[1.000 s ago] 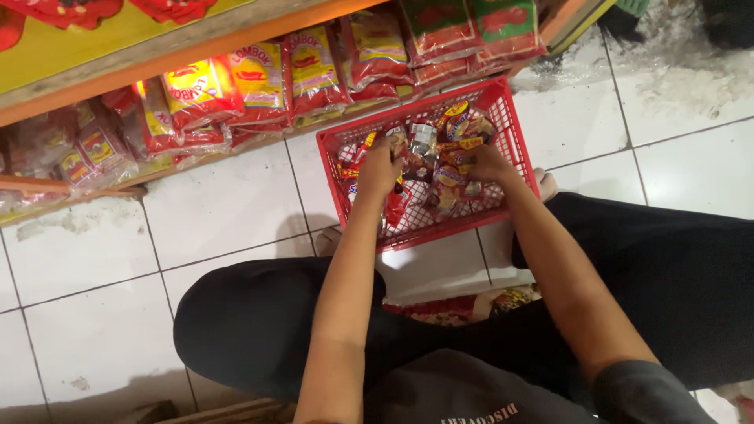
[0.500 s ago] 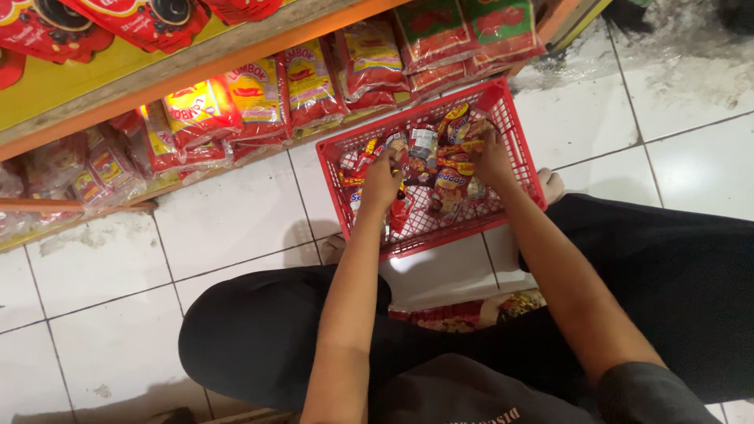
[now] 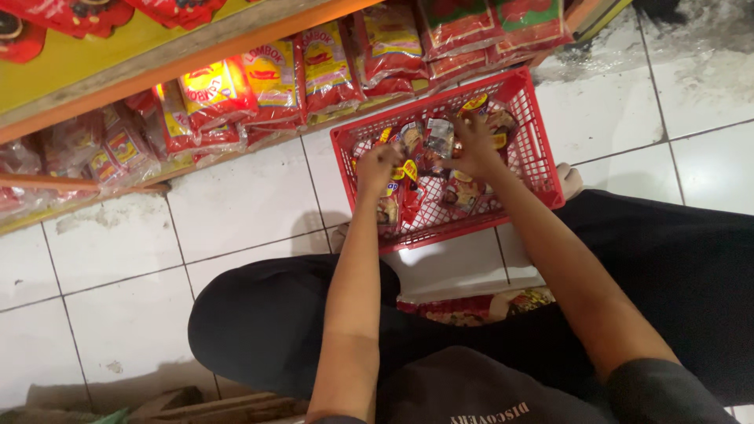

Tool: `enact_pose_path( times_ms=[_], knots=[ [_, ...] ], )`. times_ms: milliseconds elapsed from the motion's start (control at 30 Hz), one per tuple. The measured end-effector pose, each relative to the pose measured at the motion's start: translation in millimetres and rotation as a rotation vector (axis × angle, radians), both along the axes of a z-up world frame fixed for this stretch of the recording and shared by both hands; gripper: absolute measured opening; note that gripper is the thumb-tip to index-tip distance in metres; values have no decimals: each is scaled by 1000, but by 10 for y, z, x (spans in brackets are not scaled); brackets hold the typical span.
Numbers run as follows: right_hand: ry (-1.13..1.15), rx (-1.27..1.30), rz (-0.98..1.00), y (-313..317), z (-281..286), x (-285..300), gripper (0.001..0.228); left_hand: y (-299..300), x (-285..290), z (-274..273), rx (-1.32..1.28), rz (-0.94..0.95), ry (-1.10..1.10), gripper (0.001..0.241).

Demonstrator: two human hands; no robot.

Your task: The person moves condiment packets from a red plastic crate and arranges them onto a shelf in a store, handling the packets one by one to form organized rows.

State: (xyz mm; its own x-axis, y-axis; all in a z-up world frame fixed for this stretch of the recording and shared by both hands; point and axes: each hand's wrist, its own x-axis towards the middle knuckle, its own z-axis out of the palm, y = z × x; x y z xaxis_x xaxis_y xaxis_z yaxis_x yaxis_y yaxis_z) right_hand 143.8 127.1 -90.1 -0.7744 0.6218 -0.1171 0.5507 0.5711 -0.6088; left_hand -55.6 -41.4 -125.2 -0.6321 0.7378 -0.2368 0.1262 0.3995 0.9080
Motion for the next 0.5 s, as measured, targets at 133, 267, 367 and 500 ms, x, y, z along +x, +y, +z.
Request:
enact_pose_path(
  times_ms=[133, 267, 367, 500],
  knots=[
    [245, 122, 384, -417, -93, -314, 87, -42, -202, 248, 72, 215, 26, 26],
    [124, 185, 439, -498, -724, -299, 37, -211, -210, 505, -156, 189, -79, 33],
    [-13, 106, 348, -16, -835, -132, 20, -391, -192, 553, -230, -34, 329, 44],
    [-582, 154, 149, 539, -570, 7, 44, -457, -69, 407, -312, -131, 514, 54]
  ],
)
